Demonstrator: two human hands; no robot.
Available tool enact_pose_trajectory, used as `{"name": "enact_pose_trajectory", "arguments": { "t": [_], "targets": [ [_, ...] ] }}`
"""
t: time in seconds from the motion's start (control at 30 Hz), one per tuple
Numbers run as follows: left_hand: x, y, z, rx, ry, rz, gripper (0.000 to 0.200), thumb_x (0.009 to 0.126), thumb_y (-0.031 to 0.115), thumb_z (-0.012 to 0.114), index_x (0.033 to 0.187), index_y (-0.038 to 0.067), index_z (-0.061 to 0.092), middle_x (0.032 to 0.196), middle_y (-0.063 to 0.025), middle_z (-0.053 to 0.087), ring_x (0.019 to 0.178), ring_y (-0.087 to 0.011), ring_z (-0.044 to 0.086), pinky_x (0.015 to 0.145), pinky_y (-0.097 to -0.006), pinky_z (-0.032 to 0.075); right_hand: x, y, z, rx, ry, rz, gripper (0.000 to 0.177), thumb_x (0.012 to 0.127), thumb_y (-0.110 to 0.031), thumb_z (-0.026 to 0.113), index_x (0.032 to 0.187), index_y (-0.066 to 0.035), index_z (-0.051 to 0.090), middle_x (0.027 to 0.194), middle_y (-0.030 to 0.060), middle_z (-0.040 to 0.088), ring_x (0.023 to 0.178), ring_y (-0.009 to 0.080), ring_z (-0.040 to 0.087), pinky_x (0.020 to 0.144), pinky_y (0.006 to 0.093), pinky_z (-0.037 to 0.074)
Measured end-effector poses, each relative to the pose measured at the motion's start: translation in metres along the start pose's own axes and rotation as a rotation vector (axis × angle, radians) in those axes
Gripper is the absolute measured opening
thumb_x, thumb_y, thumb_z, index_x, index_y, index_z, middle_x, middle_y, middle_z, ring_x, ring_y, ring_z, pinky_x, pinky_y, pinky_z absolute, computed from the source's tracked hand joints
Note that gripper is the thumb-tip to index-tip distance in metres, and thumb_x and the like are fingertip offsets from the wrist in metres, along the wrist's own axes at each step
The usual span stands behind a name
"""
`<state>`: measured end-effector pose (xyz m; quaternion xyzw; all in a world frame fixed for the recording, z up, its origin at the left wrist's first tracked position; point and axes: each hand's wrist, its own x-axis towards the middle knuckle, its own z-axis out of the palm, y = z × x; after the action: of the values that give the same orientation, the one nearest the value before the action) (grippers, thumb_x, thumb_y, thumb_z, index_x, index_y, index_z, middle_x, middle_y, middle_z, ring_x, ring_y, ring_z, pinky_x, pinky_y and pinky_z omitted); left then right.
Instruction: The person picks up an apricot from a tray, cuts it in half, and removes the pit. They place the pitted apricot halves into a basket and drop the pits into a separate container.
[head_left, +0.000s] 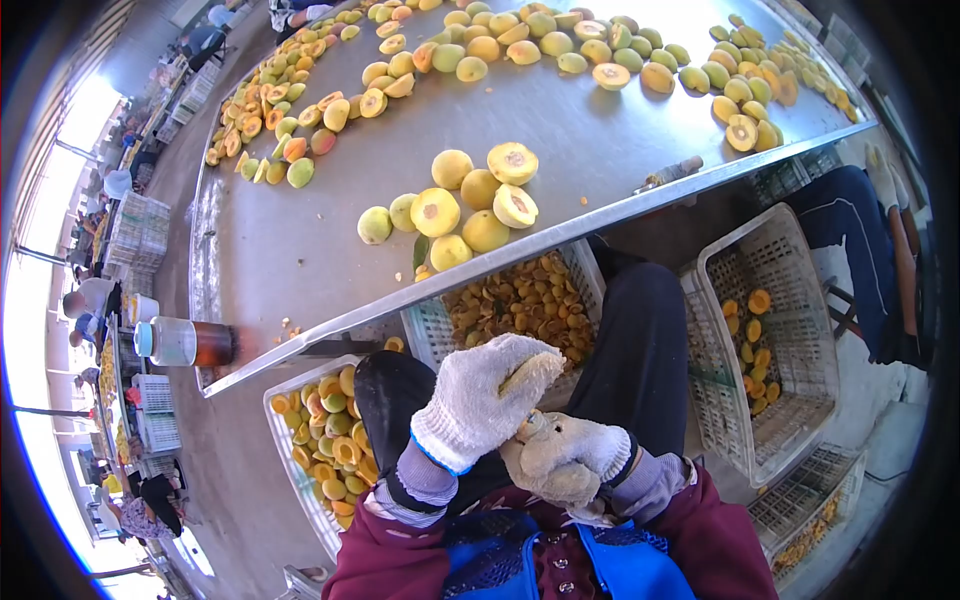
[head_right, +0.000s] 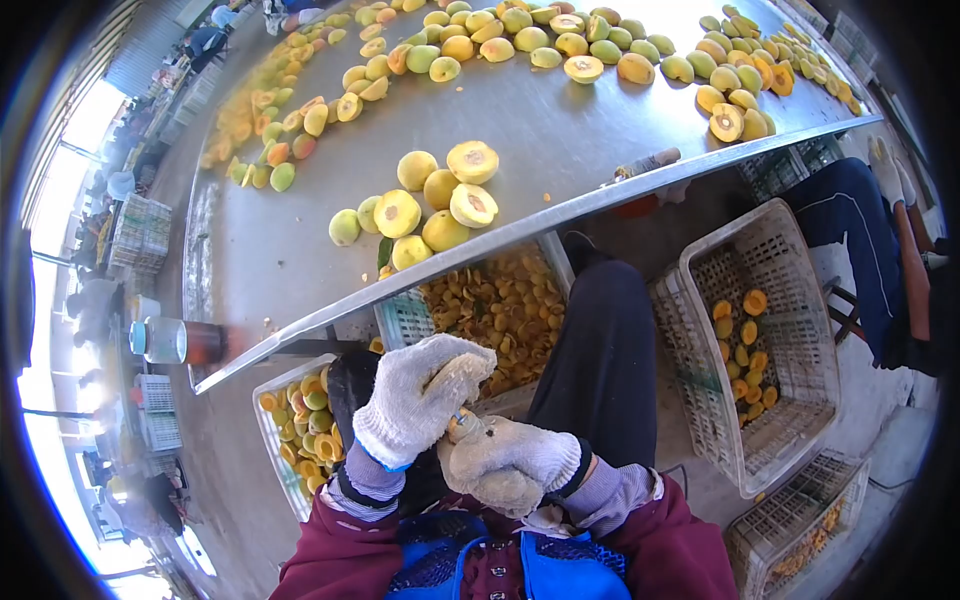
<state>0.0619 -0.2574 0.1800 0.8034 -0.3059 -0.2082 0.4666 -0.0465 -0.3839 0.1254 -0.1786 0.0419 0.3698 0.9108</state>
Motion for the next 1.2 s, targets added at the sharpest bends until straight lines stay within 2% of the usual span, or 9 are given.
{"name": "enact_pose_trajectory", "arguments": {
  "t": [0.1,0.17,0.27,0.43,0.5,0.63,0.7,1.03,1.2],
  "targets": [
    [-0.01,-0.004,0.007,-0.382,0.121,0.089,0.021,0.091,0.021,0.064,0.099,0.001,0.068,0.088,-0.0111,0.069,0.073,-0.0228,0.067,0.065,-0.0323,0.053,-0.002,-0.001,0.006,0.048,-0.025,0.001,0.022,0.08,-0.019,0.073,0.091,-0.005,0.06,0.079,0.0026,0.06,0.065,0.0102,0.056,0.059,0.0231,0.047],
    [-0.009,0.004,0.019,-0.666,0.165,-0.115,0.032,0.094,0.032,0.06,0.1,0.002,0.066,0.085,-0.0082,0.066,0.069,-0.0194,0.063,0.061,-0.0311,0.052,-0.003,-0.001,0.004,0.083,-0.018,0.033,0.022,0.08,-0.018,0.073,0.091,-0.006,0.06,0.079,0.0028,0.06,0.066,0.0102,0.056,0.06,0.0231,0.047],
    [0.011,-0.013,0.021,-1.727,0.288,-0.548,0.038,0.095,0.049,0.053,0.087,0.012,0.055,0.075,-0.0045,0.057,0.054,-0.017,0.056,0.047,-0.0274,0.046,-0.003,-0.015,0.002,-0.139,-0.248,-0.044,0.017,0.079,-0.016,0.072,0.085,-0.006,0.059,0.079,0.0028,0.06,0.069,0.0103,0.056,0.064,0.0237,0.046],
    [-0.05,-0.042,-0.043,-0.736,0.766,-0.255,0.038,0.095,0.042,0.056,0.1,0.005,0.061,0.089,-0.0084,0.063,0.078,-0.0177,0.065,0.06,-0.0284,0.052,-0.007,-0.029,0.006,-0.085,0.177,-0.001,0.015,0.083,-0.016,0.069,0.08,-0.006,0.059,0.059,-0.0001,0.054,0.047,0.0084,0.049,0.041,0.0235,0.037],
    [-0.086,-0.069,-0.088,0.391,0.741,-0.25,0.034,0.093,0.033,0.06,0.104,0.001,0.064,0.1,-0.0092,0.065,0.099,-0.0208,0.064,0.083,-0.0322,0.052,0.002,-0.026,0.003,-0.098,0.265,0.01,0.014,0.085,-0.017,0.067,0.081,-0.006,0.06,0.054,-0.0006,0.051,0.04,0.0078,0.045,0.034,0.0236,0.031],
    [-0.107,-0.095,-0.127,1.255,0.537,-0.271,0.03,0.082,0.018,0.069,0.107,0.002,0.065,0.114,-0.0151,0.063,0.117,-0.031,0.056,0.098,-0.0392,0.044,0.018,-0.029,0.018,-0.254,0.417,0.057,0.015,0.088,-0.021,0.066,0.092,-0.011,0.055,0.061,0.0003,0.053,0.041,0.0083,0.045,0.037,0.0221,0.037],
    [-0.066,-0.079,-0.124,0.474,0.703,-0.202,0.03,0.081,0.018,0.07,0.108,0.005,0.067,0.122,-0.0142,0.062,0.126,-0.0317,0.049,0.104,-0.0397,0.039,0.023,-0.024,0.014,-0.332,0.457,0.073,0.018,0.088,-0.023,0.066,0.097,-0.013,0.053,0.065,0.0005,0.055,0.044,0.0081,0.046,0.039,0.0218,0.04],
    [0.122,-0.148,-0.151,0.868,0.094,-0.315,0.06,0.076,0.034,0.073,0.129,0.012,0.055,0.132,-0.0158,0.055,0.123,-0.0295,0.053,0.102,-0.0399,0.043,0.02,-0.026,0.02,-0.342,0.434,0.022,0.02,0.088,-0.023,0.066,0.099,-0.011,0.054,0.071,-0.0003,0.055,0.056,0.0067,0.05,0.048,0.0212,0.042],
    [0.063,-0.093,-0.117,-0.751,0.275,-0.346,0.058,0.089,0.039,0.061,0.133,0.004,0.046,0.112,-0.0134,0.062,0.09,-0.0214,0.064,0.069,-0.0306,0.054,0.017,-0.031,0.027,-0.342,0.44,-0.023,0.02,0.088,-0.022,0.066,0.1,-0.01,0.056,0.07,-0.0007,0.054,0.058,0.0066,0.051,0.049,0.0219,0.042]
  ]
}}
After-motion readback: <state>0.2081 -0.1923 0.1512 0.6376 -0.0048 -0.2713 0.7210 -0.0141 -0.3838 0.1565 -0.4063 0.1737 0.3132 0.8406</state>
